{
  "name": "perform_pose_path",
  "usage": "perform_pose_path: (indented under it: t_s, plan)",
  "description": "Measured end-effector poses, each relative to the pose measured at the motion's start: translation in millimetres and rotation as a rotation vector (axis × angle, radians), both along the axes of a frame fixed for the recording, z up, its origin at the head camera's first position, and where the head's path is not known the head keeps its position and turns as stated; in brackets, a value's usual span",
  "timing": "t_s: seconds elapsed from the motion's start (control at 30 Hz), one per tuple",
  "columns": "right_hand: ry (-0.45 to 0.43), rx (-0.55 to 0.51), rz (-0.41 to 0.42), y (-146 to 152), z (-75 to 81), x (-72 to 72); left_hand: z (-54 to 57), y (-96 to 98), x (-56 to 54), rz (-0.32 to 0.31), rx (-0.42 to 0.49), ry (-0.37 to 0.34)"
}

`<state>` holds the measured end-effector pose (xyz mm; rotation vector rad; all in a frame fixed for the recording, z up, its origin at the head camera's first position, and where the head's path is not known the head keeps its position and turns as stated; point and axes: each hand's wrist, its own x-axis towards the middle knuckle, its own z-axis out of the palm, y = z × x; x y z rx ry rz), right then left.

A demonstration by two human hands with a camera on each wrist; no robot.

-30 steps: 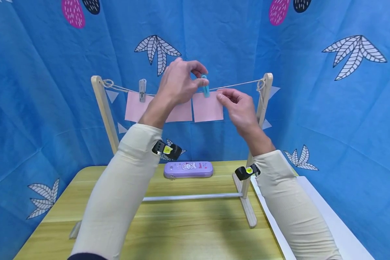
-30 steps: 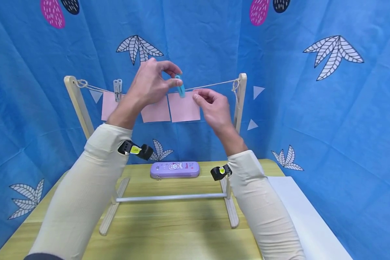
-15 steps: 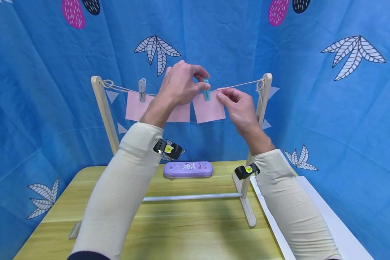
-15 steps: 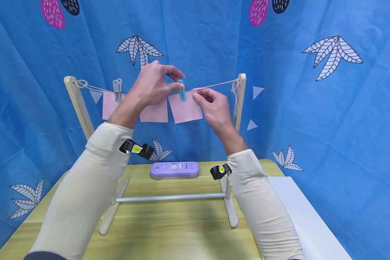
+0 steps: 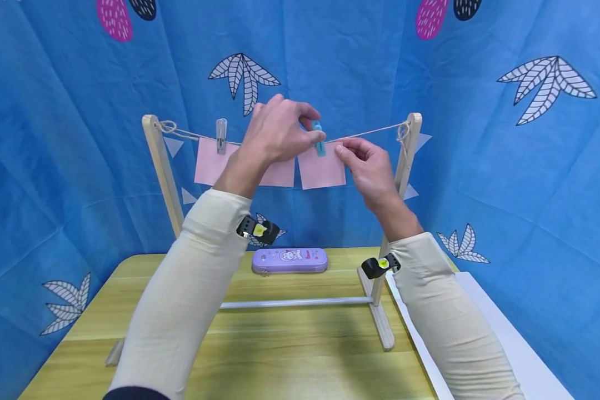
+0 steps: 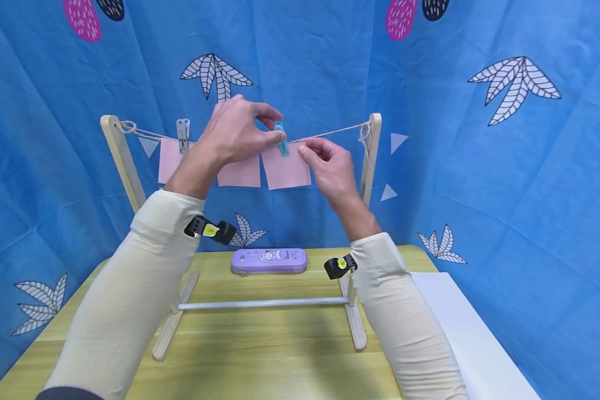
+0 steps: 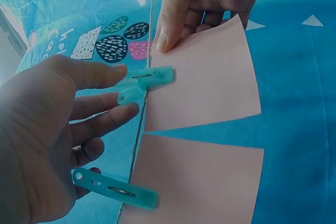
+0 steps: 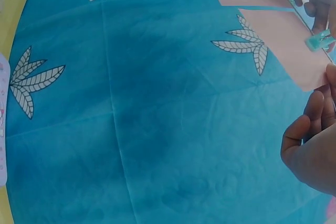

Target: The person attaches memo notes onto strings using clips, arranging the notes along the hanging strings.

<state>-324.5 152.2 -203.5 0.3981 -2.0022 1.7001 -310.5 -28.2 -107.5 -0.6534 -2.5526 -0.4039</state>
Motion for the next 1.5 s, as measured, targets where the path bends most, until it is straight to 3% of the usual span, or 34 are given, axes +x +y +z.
perform_pose_path:
  t_s: [0.27,0.4,0.57,0.7,0.87,1.2,1.5]
  plan:
    - [0.000,-0.034,-0.011,3,-2.0,0.4,-3.0,-6.5,4.7,-0.006,0.079,0.037]
    - [-0.007,-0.041,-0.009,5,-5.6,3.8,-7.5,-15.5,13.7,-0.036,0.184,0.115]
    - [-0.017,0.011,-0.036,8,-14.2,11.6,-21.4,-30.6,28.5,-0.093,0.303,0.229]
    - [-0.014,0.072,-0.066,9,-24.1,21.0,-40.7,-44.2,40.4,-0.135,0.375,0.284]
    - [-0.012,0.119,-0.054,13,-41.0,31.5,-74.8,-62.7,53.7,-0.122,0.449,0.277]
    - [-0.017,0.288,0.032,18,-76.5,49.1,-143.1,-97.3,72.7,0.018,0.454,0.133]
    - [-0.070,0.412,0.044,23,-102.0,55.7,-184.6,-112.5,69.6,0.111,0.387,0.023]
